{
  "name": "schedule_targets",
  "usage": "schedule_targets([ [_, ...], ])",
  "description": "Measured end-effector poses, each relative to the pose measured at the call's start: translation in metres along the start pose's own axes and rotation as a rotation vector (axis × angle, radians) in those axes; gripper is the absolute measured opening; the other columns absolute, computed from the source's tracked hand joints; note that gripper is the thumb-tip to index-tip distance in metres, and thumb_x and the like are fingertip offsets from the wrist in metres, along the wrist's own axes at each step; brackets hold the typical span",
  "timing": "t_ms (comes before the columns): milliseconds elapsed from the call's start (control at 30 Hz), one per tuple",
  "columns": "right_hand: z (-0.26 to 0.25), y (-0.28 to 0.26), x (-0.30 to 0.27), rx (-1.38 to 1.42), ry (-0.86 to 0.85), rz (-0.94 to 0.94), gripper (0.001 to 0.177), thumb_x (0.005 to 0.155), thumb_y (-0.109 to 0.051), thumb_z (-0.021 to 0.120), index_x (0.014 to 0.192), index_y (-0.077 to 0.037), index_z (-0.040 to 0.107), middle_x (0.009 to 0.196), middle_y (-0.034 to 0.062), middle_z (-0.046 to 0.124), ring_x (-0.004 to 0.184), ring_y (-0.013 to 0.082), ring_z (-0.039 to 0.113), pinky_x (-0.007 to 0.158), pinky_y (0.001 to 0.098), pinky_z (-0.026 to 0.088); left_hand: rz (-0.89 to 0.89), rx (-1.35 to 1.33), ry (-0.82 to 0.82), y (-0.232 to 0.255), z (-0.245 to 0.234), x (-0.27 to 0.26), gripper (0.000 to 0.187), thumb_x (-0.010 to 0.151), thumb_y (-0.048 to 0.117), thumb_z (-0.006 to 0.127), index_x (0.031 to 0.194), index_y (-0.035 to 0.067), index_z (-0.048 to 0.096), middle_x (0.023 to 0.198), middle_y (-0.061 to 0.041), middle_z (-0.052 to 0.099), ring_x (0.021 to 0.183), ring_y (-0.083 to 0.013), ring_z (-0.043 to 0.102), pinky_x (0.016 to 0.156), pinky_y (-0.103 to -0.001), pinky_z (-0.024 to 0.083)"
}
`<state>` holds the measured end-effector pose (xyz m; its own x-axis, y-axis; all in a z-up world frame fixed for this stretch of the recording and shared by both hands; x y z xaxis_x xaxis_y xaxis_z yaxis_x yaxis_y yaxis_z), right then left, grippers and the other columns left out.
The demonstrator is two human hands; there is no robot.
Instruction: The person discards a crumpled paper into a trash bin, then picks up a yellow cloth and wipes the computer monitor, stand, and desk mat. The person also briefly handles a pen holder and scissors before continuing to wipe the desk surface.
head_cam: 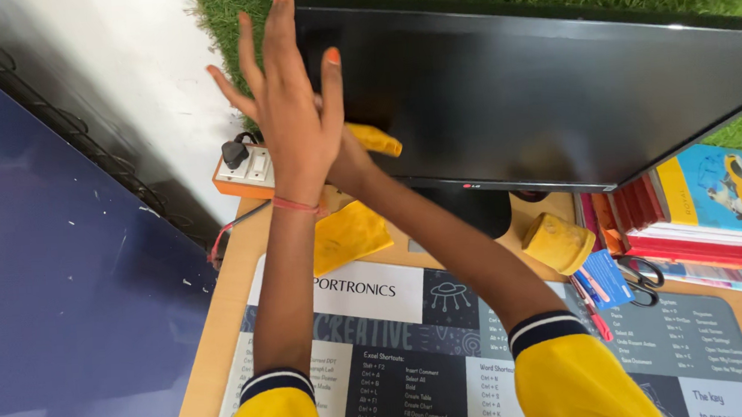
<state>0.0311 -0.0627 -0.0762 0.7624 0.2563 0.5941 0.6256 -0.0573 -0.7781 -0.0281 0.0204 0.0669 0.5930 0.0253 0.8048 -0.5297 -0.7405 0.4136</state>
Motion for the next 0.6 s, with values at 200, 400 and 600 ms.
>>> schedule_targets([
  [200,0.044,0.108,-0.054,-1.85,-0.585,-0.372,0.041,0.092,-0.025,0.059,0.13,-0.012,0.069,0.137,0.0031,0.065,0.137,0.0238,0.048,0.117,0.0447,0.032,0.007,-0.149,0.002,-0.019,0.026,-0.02,0.077,0.11,0.043,0.062,0.166,0.011,0.021,0.155,-0.011,0.052,0.141,-0.0301,0.051,0.127,-0.061,0.015],
  [400,0.031,0.133,-0.098,-1.829,-0.83,-0.504,0.035,0.094,-0.027,0.057,0.123,-0.016,0.071,0.14,-0.0014,0.063,0.142,0.0234,0.045,0.122,0.047,0.026,-0.074,-0.39,0.002,-0.035,0.048,-0.047,0.072,0.113,0.032,0.062,0.164,0.003,0.019,0.162,-0.023,0.043,0.136,-0.034,0.053,0.122,-0.041,0.04],
  [600,-0.01,0.12,-0.115,-1.586,-0.82,-0.645,0.035,0.1,-0.024,0.058,0.133,-0.017,0.066,0.139,-0.0048,0.061,0.14,0.0172,0.049,0.128,0.0454,0.024,-0.235,-0.633,-0.061,-0.05,0.074,-0.072,0.065,0.112,0.029,0.059,0.161,-0.001,0.028,0.16,-0.025,0.044,0.148,-0.0368,0.049,0.124,-0.043,0.039],
])
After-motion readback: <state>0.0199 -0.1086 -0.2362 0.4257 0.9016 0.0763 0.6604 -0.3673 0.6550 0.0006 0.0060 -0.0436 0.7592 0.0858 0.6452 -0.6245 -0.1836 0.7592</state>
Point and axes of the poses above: each hand's wrist, its own x-axis towards the middle knuckle, its own z-axis out of the palm, y = z × x, the point moved 5 cm from there along x, towards the middle knuckle
